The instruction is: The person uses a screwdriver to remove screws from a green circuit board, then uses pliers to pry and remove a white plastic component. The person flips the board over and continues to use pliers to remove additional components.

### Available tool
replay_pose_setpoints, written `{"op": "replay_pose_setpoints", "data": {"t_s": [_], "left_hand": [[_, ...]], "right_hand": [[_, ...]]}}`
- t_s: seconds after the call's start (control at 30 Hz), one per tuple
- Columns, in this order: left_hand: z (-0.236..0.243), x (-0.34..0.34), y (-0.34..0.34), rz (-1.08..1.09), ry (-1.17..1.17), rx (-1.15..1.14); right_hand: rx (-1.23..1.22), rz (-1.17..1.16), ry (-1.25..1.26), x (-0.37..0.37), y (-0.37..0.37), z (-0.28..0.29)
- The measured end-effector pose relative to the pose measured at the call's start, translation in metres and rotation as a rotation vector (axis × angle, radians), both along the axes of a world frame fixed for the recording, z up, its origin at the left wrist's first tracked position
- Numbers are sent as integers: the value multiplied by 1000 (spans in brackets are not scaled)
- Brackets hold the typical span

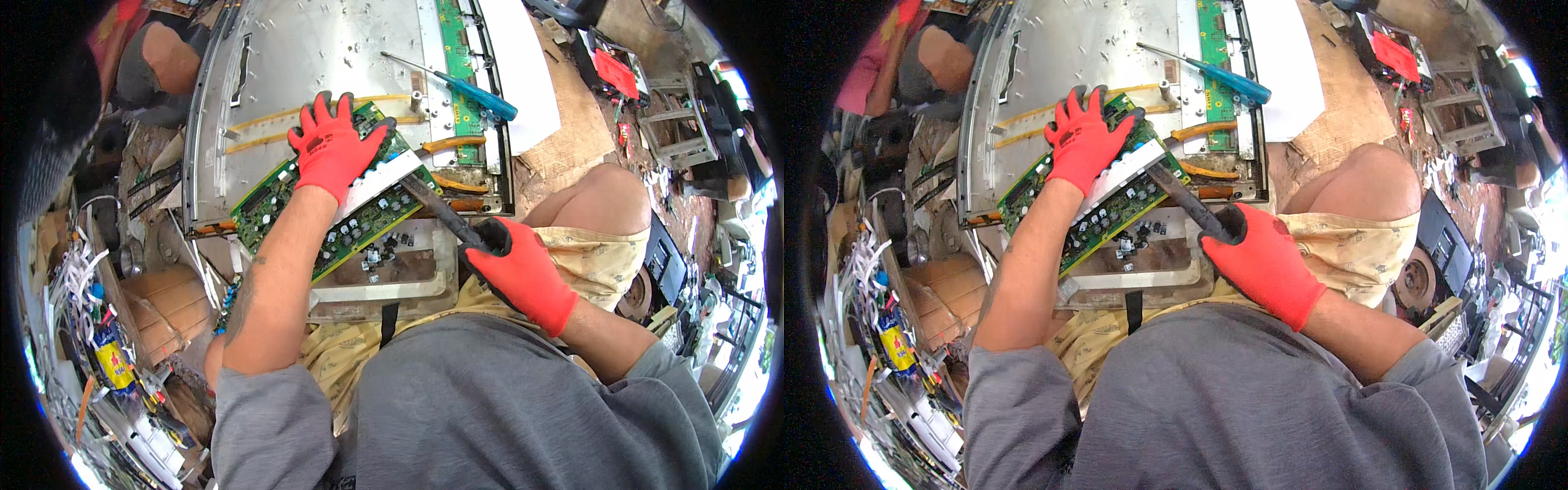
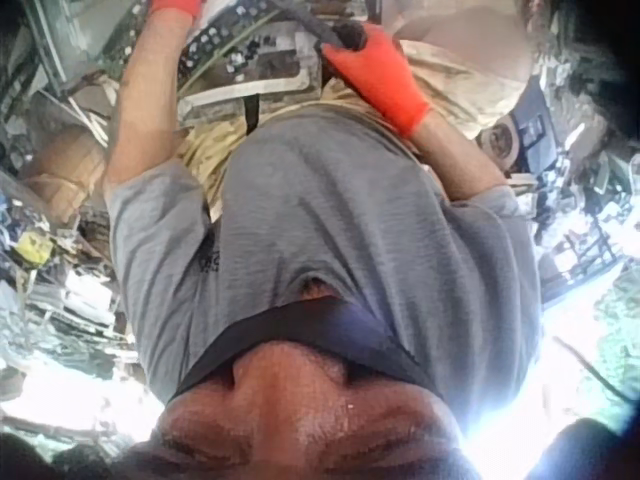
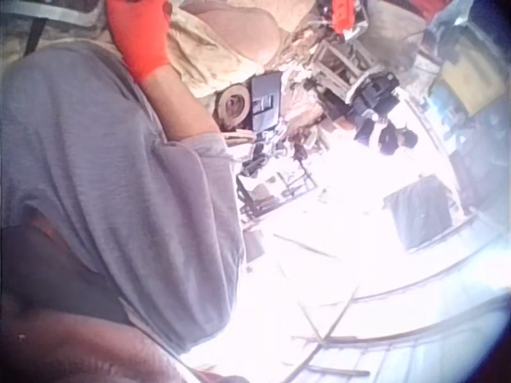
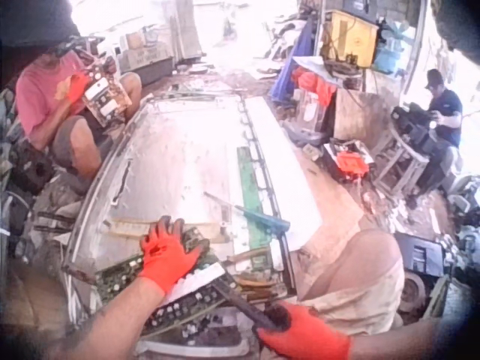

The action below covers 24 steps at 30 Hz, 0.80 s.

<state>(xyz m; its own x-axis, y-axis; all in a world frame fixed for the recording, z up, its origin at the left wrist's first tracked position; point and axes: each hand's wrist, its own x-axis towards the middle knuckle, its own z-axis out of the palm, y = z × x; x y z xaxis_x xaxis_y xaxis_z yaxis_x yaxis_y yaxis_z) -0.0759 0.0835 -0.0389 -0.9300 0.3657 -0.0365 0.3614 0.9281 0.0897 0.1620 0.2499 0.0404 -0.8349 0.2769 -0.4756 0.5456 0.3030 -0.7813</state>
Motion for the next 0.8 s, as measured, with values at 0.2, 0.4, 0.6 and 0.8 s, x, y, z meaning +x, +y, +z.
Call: {"op": "replay_pose_setpoints", "data": {"t_s": [0.2, 0.4, 0.6, 0.8], "left_hand": [[-6, -7, 2, -27, -107, 6], [-8, -7, -2, -35, -99, 9], [-6, -7, -4, -58, -89, 4], [0, -21, 0, -124, -137, 17]], "right_hand": [[274, 50, 186, 19, -8, -26], [238, 77, 213, 21, -9, -33], [360, 111, 231, 26, -9, -44], [288, 66, 196, 12, -7, -38]]}}
